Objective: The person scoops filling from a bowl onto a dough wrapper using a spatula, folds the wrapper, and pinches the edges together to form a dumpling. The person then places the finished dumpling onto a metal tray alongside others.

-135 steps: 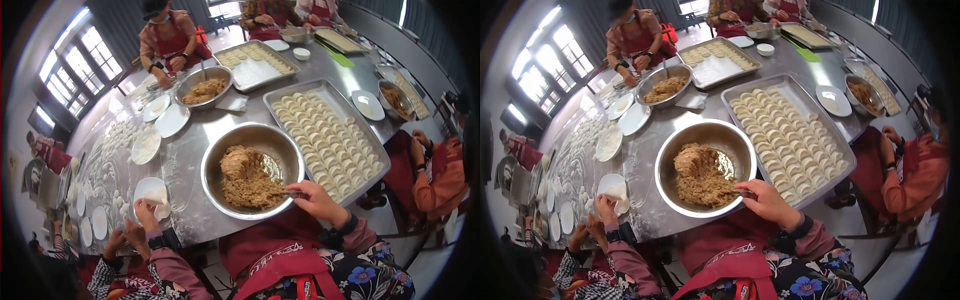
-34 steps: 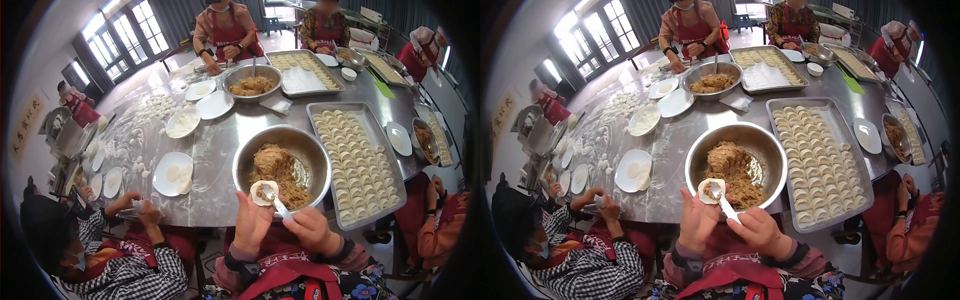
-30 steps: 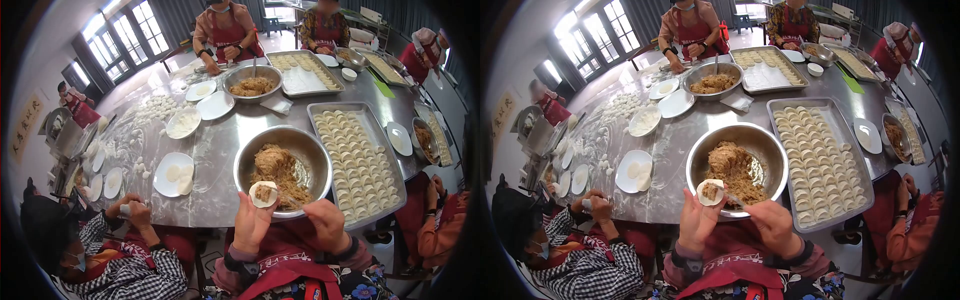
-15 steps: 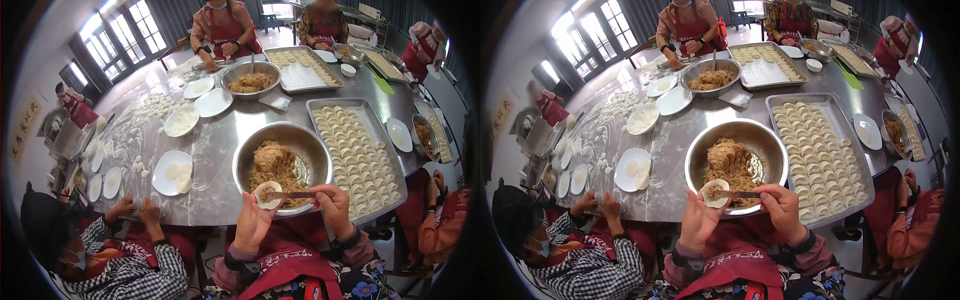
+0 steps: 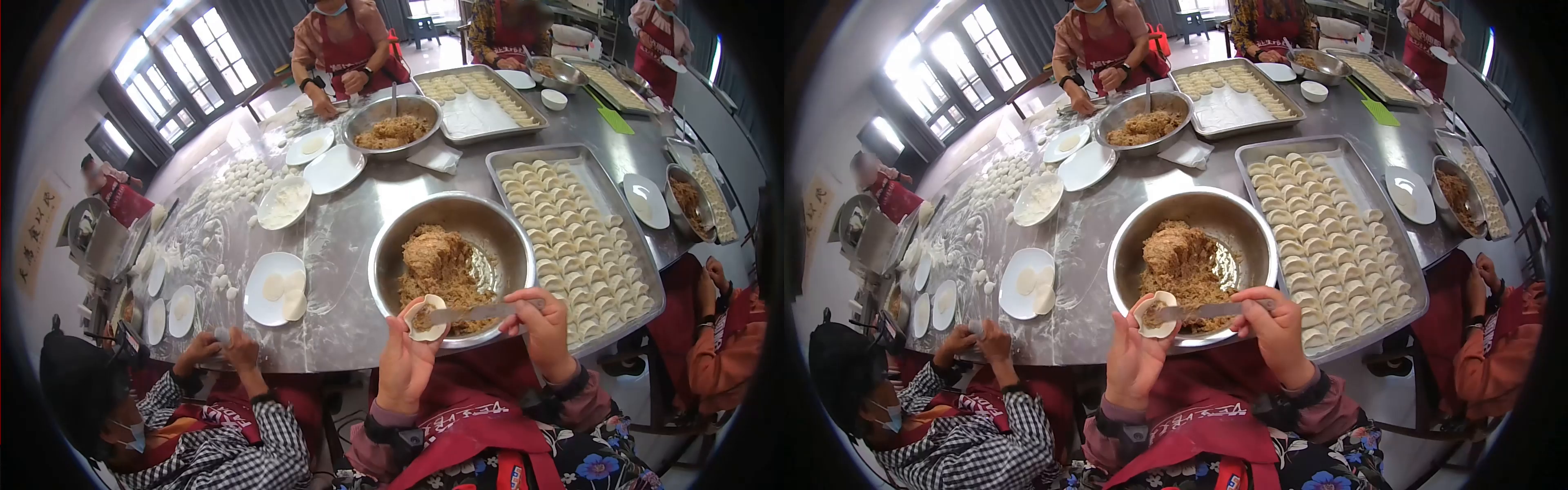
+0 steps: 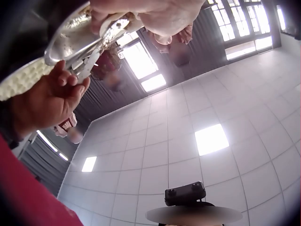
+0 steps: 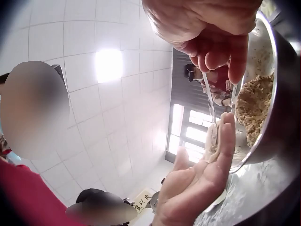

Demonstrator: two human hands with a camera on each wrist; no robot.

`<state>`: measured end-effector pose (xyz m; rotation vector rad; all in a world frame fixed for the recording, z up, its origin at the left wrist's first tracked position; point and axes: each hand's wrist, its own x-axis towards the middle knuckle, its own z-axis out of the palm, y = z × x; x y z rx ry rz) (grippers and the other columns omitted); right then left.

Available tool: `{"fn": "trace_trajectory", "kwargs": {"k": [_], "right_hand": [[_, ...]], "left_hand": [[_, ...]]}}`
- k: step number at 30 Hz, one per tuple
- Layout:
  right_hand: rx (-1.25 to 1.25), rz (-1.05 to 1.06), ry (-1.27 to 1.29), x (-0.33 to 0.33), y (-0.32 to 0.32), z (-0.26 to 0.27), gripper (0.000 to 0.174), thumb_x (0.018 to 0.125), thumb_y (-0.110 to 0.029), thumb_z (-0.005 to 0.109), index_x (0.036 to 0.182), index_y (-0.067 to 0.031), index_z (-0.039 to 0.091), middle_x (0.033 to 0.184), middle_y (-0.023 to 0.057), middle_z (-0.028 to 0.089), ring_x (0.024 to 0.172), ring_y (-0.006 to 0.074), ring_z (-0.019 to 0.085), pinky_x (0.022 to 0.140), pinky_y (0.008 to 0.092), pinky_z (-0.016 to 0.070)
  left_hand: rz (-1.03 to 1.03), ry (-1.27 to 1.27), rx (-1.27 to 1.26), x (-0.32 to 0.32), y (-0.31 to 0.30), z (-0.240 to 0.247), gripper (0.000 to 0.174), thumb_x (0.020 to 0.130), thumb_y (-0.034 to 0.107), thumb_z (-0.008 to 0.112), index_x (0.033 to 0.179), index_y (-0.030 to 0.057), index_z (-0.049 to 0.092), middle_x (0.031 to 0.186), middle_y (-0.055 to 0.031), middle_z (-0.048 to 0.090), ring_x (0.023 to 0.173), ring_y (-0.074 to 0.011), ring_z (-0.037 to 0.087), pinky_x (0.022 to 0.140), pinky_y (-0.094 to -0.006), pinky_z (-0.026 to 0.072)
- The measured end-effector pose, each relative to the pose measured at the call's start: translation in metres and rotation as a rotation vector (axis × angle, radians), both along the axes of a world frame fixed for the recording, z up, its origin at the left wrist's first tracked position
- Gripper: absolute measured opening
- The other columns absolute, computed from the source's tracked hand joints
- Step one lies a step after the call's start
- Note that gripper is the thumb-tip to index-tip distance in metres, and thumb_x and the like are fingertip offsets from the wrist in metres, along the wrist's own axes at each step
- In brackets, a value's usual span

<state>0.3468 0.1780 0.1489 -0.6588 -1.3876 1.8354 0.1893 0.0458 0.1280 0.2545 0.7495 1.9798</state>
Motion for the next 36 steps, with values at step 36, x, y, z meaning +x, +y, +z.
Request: {"fn": "trace_trajectory", "kwargs": {"k": [36], "right_hand": [[0.980, 0.148, -0.181, -0.027, -0.012, 0.018, 0.011, 0.068, -0.005, 0.068, 0.076, -0.0056, 0.060, 0.111, 0.0113, 0.058, 0.115, 0.0333, 0.048, 0.096, 0.0437, 0.0373]], "left_hand": [[-0.255, 0.104, -0.096, 0.026, -0.013, 0.019, 0.048, 0.092, 0.016, 0.053, 0.134, 0.0000, 0.037, 0.125, -0.0114, 0.050, 0.109, -0.0199, 0.055, 0.086, -0.0340, 0.0530]]}}
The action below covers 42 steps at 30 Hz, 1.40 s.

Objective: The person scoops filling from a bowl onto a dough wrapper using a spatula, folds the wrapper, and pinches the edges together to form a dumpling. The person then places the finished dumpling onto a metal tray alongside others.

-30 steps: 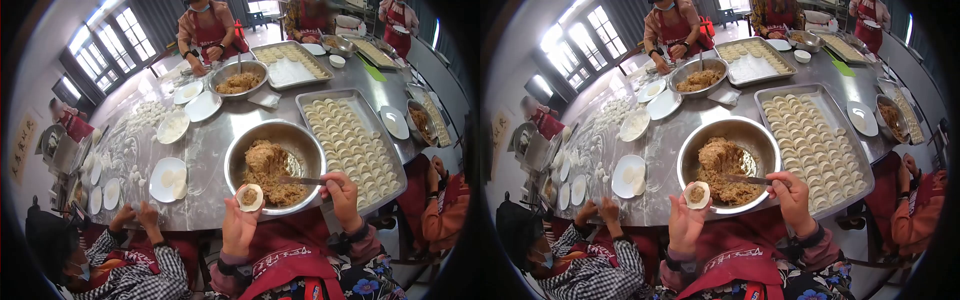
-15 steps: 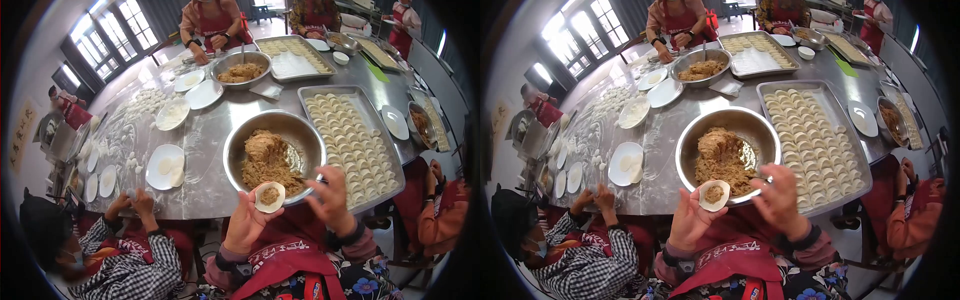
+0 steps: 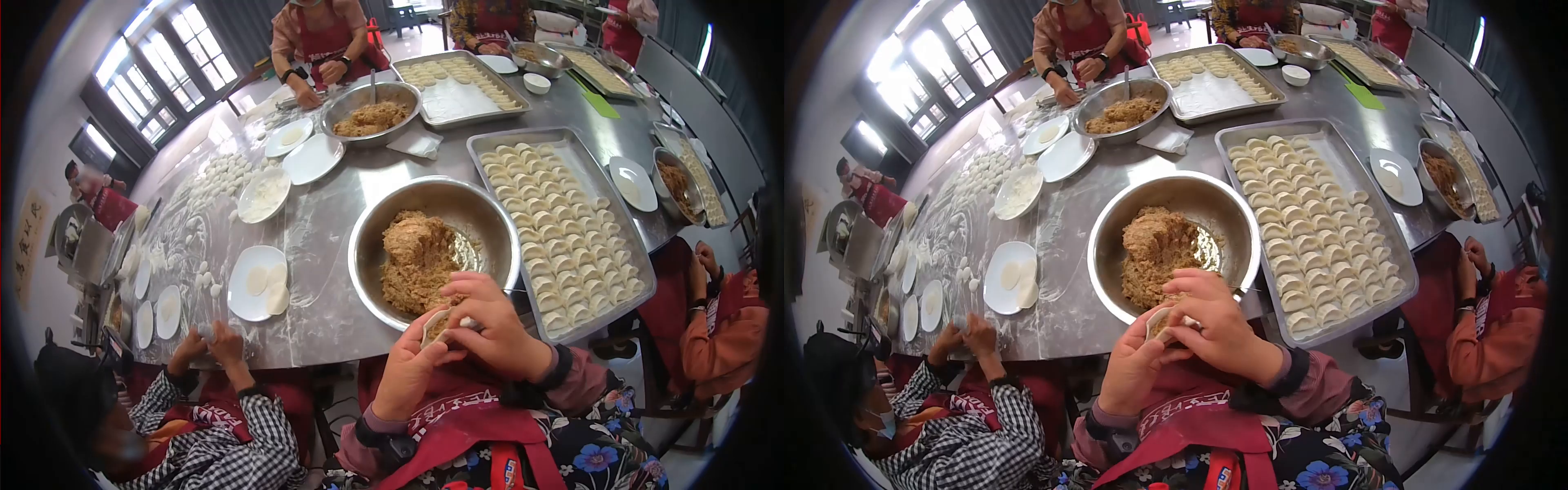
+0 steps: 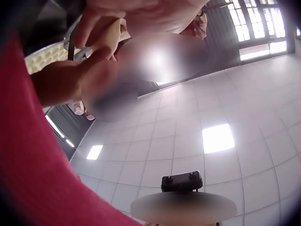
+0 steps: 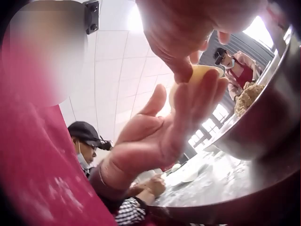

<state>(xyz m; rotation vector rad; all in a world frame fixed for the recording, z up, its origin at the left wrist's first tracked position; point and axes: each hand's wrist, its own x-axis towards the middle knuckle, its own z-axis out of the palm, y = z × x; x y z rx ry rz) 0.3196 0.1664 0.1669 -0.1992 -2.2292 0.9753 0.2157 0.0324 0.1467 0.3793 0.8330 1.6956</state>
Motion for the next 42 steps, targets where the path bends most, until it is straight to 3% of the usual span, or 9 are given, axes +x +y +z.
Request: {"fn": "trace_trajectory", "kwargs": {"k": [4, 12, 15, 17, 21, 27, 31, 35, 42], "right_hand": [[-0.141, 0.042, -0.007, -0.006, 0.000, -0.002, 0.010, 0.071, -0.005, 0.067, 0.077, -0.0044, 0.060, 0.110, 0.0118, 0.058, 0.114, 0.0337, 0.048, 0.096, 0.0428, 0.0372], [-0.275, -0.004, 0.051, -0.010, -0.005, -0.016, 0.011, 0.073, -0.005, 0.066, 0.082, -0.0034, 0.059, 0.109, 0.0133, 0.057, 0.108, 0.0309, 0.052, 0.092, 0.0375, 0.0405], [-0.528, -0.110, 0.294, -0.003, -0.004, -0.019, 0.008, 0.076, -0.003, 0.064, 0.084, -0.0027, 0.061, 0.101, 0.0135, 0.059, 0.094, 0.0281, 0.058, 0.081, 0.0328, 0.0453], [-0.413, -0.164, 0.123, 0.009, -0.001, -0.022, 0.009, 0.079, -0.002, 0.062, 0.088, -0.0021, 0.062, 0.089, 0.0110, 0.060, 0.078, 0.0231, 0.059, 0.069, 0.0298, 0.0458], [-0.525, -0.020, -0.015, 0.010, -0.014, -0.021, 0.010, 0.080, -0.004, 0.065, 0.090, -0.0025, 0.064, 0.080, 0.0077, 0.059, 0.071, 0.0165, 0.057, 0.060, 0.0273, 0.0443], [-0.449, -0.086, 0.104, 0.006, -0.020, -0.023, 0.015, 0.077, -0.005, 0.069, 0.090, -0.0019, 0.064, 0.081, 0.0081, 0.060, 0.073, 0.0162, 0.059, 0.061, 0.0261, 0.0475], [-0.316, -0.172, 0.086, 0.004, -0.021, -0.020, 0.018, 0.073, -0.009, 0.074, 0.088, -0.0034, 0.065, 0.082, 0.0080, 0.062, 0.070, 0.0173, 0.059, 0.060, 0.0273, 0.0463], [-0.474, -0.169, 0.060, 0.003, -0.022, -0.020, 0.019, 0.071, -0.010, 0.075, 0.087, -0.0042, 0.066, 0.082, 0.0082, 0.063, 0.069, 0.0197, 0.058, 0.060, 0.0289, 0.0460], [0.095, -0.215, 0.173, -0.001, -0.021, -0.019, 0.016, 0.068, -0.006, 0.074, 0.081, -0.0051, 0.064, 0.076, 0.0082, 0.061, 0.065, 0.0255, 0.056, 0.057, 0.0341, 0.0441]], "left_hand": [[0.020, 0.155, -0.080, 0.004, 0.000, 0.004, 0.046, 0.088, 0.003, 0.056, 0.132, -0.0008, 0.041, 0.121, -0.0109, 0.053, 0.103, -0.0167, 0.058, 0.082, -0.0276, 0.0533], [0.096, 0.186, -0.148, 0.003, 0.004, 0.001, 0.038, 0.090, 0.003, 0.053, 0.127, -0.0032, 0.045, 0.113, -0.0147, 0.058, 0.092, -0.0200, 0.063, 0.071, -0.0275, 0.0550], [0.183, 0.212, -0.150, 0.004, 0.003, 0.009, 0.035, 0.091, 0.004, 0.052, 0.124, -0.0035, 0.047, 0.113, -0.0179, 0.059, 0.088, -0.0230, 0.064, 0.066, -0.0285, 0.0548], [0.231, 0.236, -0.120, 0.002, 0.002, 0.009, 0.033, 0.090, 0.004, 0.052, 0.122, -0.0033, 0.048, 0.112, -0.0196, 0.059, 0.086, -0.0244, 0.065, 0.063, -0.0295, 0.0546], [0.272, 0.229, 0.098, 0.004, -0.001, 0.005, 0.040, 0.087, -0.006, 0.049, 0.127, -0.0043, 0.046, 0.118, -0.0206, 0.056, 0.091, -0.0231, 0.063, 0.068, -0.0276, 0.0537], [0.329, 0.392, 0.015, 0.007, 0.000, 0.009, 0.039, 0.085, -0.007, 0.052, 0.124, -0.0033, 0.051, 0.118, -0.0150, 0.058, 0.090, -0.0144, 0.061, 0.070, -0.0226, 0.0503], [0.348, 0.482, -0.020, 0.008, 0.001, 0.008, 0.039, 0.084, -0.009, 0.050, 0.122, -0.0028, 0.051, 0.120, -0.0174, 0.057, 0.090, -0.0161, 0.061, 0.068, -0.0236, 0.0510], [0.334, 0.472, -0.018, 0.008, 0.002, 0.005, 0.039, 0.083, -0.010, 0.051, 0.122, -0.0028, 0.052, 0.119, -0.0163, 0.058, 0.091, -0.0143, 0.060, 0.069, -0.0229, 0.0509], [0.346, 0.412, -0.035, 0.010, 0.002, 0.002, 0.037, 0.087, -0.004, 0.055, 0.124, -0.0017, 0.052, 0.113, -0.0075, 0.061, 0.090, -0.0087, 0.058, 0.072, -0.0199, 0.0487]]}}
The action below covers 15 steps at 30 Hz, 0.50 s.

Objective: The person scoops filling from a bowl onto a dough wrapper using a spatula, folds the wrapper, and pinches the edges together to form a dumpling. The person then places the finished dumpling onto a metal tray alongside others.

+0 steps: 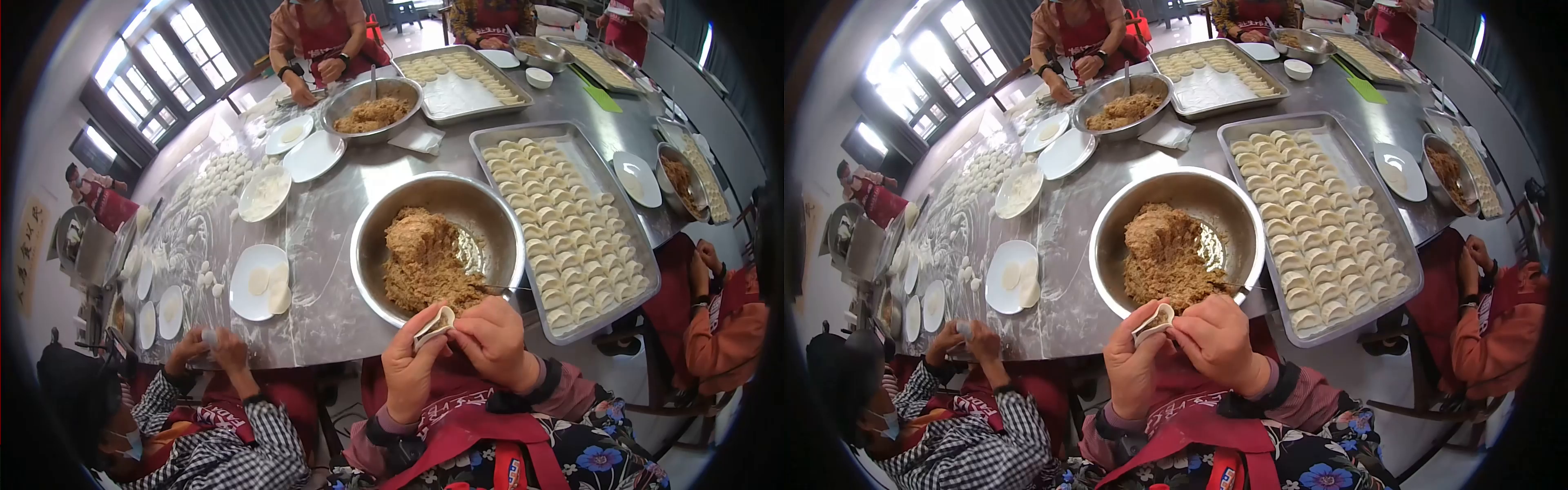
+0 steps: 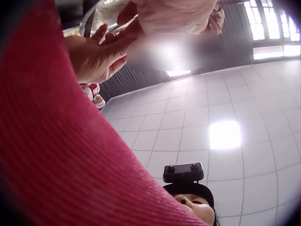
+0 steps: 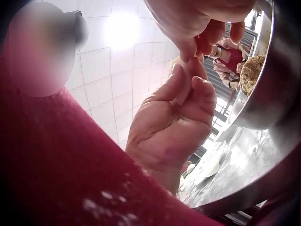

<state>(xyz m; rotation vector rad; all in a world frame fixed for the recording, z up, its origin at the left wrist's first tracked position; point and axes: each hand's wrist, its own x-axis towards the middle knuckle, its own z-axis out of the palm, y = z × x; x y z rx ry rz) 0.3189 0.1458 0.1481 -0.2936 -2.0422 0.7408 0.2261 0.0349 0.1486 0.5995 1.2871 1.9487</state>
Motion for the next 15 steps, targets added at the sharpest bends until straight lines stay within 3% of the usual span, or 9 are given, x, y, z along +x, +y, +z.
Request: {"fn": "trace_trajectory", "kwargs": {"k": [1, 5, 7, 8, 13, 15], "right_hand": [[0.110, -0.016, -0.024, 0.000, 0.000, 0.002, 0.016, 0.067, -0.005, 0.074, 0.080, -0.0054, 0.064, 0.075, 0.0082, 0.060, 0.065, 0.0264, 0.056, 0.056, 0.0350, 0.0436], [0.097, 0.012, -0.013, 0.000, 0.002, 0.001, 0.018, 0.068, -0.005, 0.074, 0.083, -0.0044, 0.064, 0.077, 0.0073, 0.060, 0.062, 0.0226, 0.055, 0.055, 0.0322, 0.0437], [-0.404, 0.023, -0.051, 0.001, -0.006, 0.010, 0.019, 0.070, -0.005, 0.074, 0.086, -0.0029, 0.064, 0.078, 0.0065, 0.061, 0.060, 0.0174, 0.054, 0.054, 0.0285, 0.0434], [-0.465, 0.056, -0.042, 0.001, -0.006, 0.007, 0.019, 0.072, -0.005, 0.074, 0.089, -0.0022, 0.065, 0.077, 0.0066, 0.062, 0.059, 0.0137, 0.053, 0.054, 0.0262, 0.0432], [-0.366, 0.091, -0.004, 0.001, -0.005, -0.004, 0.017, 0.072, -0.003, 0.072, 0.087, -0.0036, 0.065, 0.076, 0.0077, 0.061, 0.062, 0.0180, 0.056, 0.055, 0.0273, 0.0439], [-0.210, 0.102, 0.025, 0.001, -0.004, -0.003, 0.016, 0.071, -0.001, 0.072, 0.086, -0.0035, 0.065, 0.075, 0.0085, 0.059, 0.064, 0.0203, 0.057, 0.054, 0.0279, 0.0442]], "left_hand": [[0.003, -0.002, 0.001, 0.000, -0.001, -0.001, 0.037, 0.087, -0.004, 0.055, 0.124, -0.0017, 0.052, 0.113, -0.0075, 0.061, 0.090, -0.0087, 0.058, 0.072, -0.0199, 0.0487], [-0.015, -0.006, -0.014, -0.003, -0.002, 0.000, 0.036, 0.086, -0.005, 0.054, 0.122, -0.0022, 0.053, 0.115, -0.0104, 0.060, 0.090, -0.0108, 0.059, 0.071, -0.0215, 0.0500], [-0.011, -0.021, -0.016, -0.002, -0.004, -0.001, 0.035, 0.085, -0.007, 0.052, 0.120, -0.0025, 0.054, 0.116, -0.0132, 0.059, 0.089, -0.0127, 0.060, 0.069, -0.0229, 0.0508], [-0.039, -0.010, -0.010, -0.002, -0.005, -0.002, 0.036, 0.086, -0.006, 0.053, 0.121, -0.0018, 0.053, 0.115, -0.0104, 0.060, 0.090, -0.0112, 0.059, 0.070, -0.0219, 0.0504], [-0.028, -0.004, 0.018, -0.002, -0.004, -0.003, 0.034, 0.086, -0.005, 0.054, 0.120, -0.0010, 0.054, 0.113, -0.0083, 0.060, 0.090, -0.0104, 0.058, 0.070, -0.0215, 0.0502], [-0.042, -0.020, 0.006, -0.005, -0.004, -0.004, 0.032, 0.087, -0.005, 0.054, 0.118, -0.0014, 0.054, 0.110, -0.0085, 0.061, 0.087, -0.0112, 0.059, 0.069, -0.0218, 0.0503]]}}
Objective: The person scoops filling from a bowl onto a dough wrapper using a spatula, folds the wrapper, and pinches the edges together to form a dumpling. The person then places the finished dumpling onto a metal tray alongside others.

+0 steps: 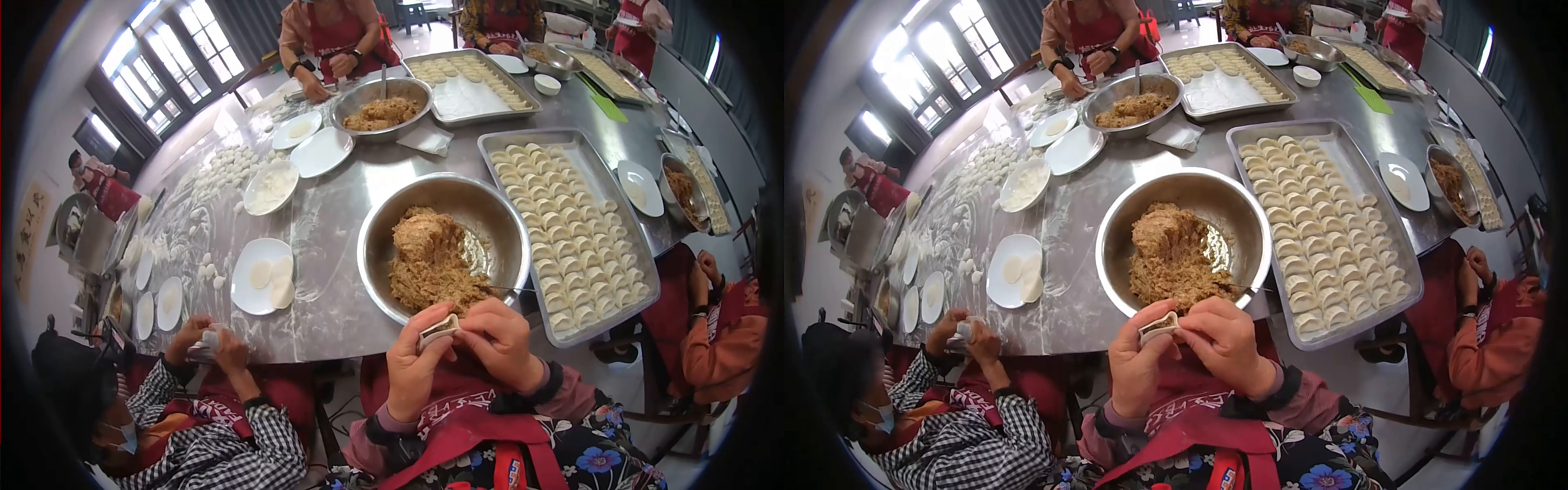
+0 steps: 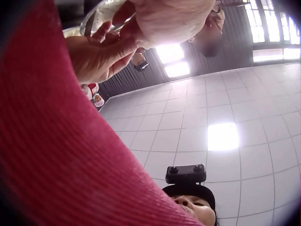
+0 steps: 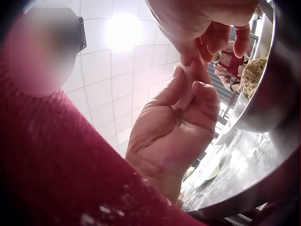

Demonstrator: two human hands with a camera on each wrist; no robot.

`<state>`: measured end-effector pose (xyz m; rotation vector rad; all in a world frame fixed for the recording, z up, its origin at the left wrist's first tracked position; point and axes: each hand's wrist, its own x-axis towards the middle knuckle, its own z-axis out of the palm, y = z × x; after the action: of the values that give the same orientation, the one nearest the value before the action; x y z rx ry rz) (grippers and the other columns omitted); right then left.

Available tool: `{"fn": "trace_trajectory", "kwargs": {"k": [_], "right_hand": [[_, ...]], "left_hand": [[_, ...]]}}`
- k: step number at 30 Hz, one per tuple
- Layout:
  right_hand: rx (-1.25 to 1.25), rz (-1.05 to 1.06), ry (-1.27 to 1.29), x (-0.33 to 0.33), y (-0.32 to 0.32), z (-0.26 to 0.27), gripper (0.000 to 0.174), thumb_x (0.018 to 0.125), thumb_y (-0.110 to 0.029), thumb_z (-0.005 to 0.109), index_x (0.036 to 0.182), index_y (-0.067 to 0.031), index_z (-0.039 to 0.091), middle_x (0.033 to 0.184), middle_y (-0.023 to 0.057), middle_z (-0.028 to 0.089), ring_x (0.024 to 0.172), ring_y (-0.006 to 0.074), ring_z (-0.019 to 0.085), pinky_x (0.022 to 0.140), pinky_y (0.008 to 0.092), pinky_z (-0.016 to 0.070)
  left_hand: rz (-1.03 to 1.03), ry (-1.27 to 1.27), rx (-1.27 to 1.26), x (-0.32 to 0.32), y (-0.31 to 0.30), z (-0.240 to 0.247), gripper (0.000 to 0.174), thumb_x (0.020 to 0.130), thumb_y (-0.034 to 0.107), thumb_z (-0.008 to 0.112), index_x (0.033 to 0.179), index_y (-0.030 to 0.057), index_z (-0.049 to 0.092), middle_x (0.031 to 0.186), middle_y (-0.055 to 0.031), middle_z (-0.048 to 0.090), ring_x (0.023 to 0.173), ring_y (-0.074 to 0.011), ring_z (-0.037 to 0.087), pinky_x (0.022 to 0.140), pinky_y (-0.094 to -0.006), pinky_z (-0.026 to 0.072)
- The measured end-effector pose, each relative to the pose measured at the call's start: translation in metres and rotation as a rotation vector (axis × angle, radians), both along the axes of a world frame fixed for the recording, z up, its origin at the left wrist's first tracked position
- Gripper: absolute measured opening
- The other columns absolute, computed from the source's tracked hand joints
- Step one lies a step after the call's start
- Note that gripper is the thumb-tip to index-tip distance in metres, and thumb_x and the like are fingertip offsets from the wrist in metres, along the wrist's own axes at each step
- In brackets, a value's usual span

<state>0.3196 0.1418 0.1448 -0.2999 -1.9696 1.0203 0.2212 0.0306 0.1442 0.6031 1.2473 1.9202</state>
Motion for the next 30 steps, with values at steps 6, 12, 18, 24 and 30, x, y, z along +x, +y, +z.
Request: {"fn": "trace_trajectory", "kwargs": {"k": [6, 12, 18, 24, 30], "right_hand": [[-0.291, -0.022, -0.009, -0.003, -0.005, 0.015, 0.015, 0.073, 0.001, 0.070, 0.087, -0.0024, 0.066, 0.084, 0.0088, 0.058, 0.067, 0.0161, 0.057, 0.055, 0.0267, 0.0452], [-0.145, 0.054, -0.025, 0.000, 0.004, 0.000, 0.014, 0.074, 0.001, 0.070, 0.087, -0.0015, 0.065, 0.084, 0.0084, 0.059, 0.070, 0.0154, 0.058, 0.058, 0.0253, 0.0459], [-0.234, 0.066, 0.018, -0.001, -0.002, -0.001, 0.014, 0.073, 0.001, 0.070, 0.085, -0.0021, 0.064, 0.081, 0.0082, 0.060, 0.070, 0.0171, 0.058, 0.062, 0.0265, 0.0465], [-0.159, 0.058, 0.041, 0.000, -0.001, -0.003, 0.013, 0.073, 0.001, 0.071, 0.083, -0.0023, 0.063, 0.082, 0.0080, 0.060, 0.071, 0.0159, 0.058, 0.061, 0.0259, 0.0460], [-0.323, 0.097, 0.051, -0.003, -0.003, -0.007, 0.013, 0.075, 0.000, 0.070, 0.086, -0.0024, 0.063, 0.090, 0.0078, 0.058, 0.073, 0.0128, 0.057, 0.059, 0.0246, 0.0461]], "left_hand": [[-0.067, 0.006, -0.049, -0.003, -0.006, 0.001, 0.033, 0.087, -0.004, 0.055, 0.119, -0.0011, 0.053, 0.104, -0.0079, 0.061, 0.084, -0.0120, 0.060, 0.067, -0.0216, 0.0505], [0.006, -0.086, 0.013, 0.002, 0.003, 0.009, 0.035, 0.088, -0.003, 0.053, 0.123, -0.0026, 0.049, 0.107, -0.0103, 0.061, 0.085, -0.0124, 0.061, 0.066, -0.0217, 0.0510], [-0.003, 0.018, -0.020, -0.002, -0.001, 0.002, 0.030, 0.089, -0.002, 0.051, 0.119, -0.0024, 0.052, 0.114, -0.0163, 0.059, 0.080, -0.0135, 0.060, 0.066, -0.0222, 0.0507], [-0.126, 0.063, -0.039, -0.004, -0.007, 0.002, 0.030, 0.087, -0.003, 0.055, 0.117, -0.0011, 0.054, 0.103, -0.0071, 0.062, 0.086, -0.0102, 0.061, 0.067, -0.0197, 0.0491], [-0.066, 0.036, -0.053, -0.001, -0.006, 0.004, 0.031, 0.087, -0.003, 0.056, 0.117, 0.0006, 0.052, 0.106, -0.0093, 0.061, 0.086, -0.0108, 0.061, 0.067, -0.0206, 0.0498]]}}
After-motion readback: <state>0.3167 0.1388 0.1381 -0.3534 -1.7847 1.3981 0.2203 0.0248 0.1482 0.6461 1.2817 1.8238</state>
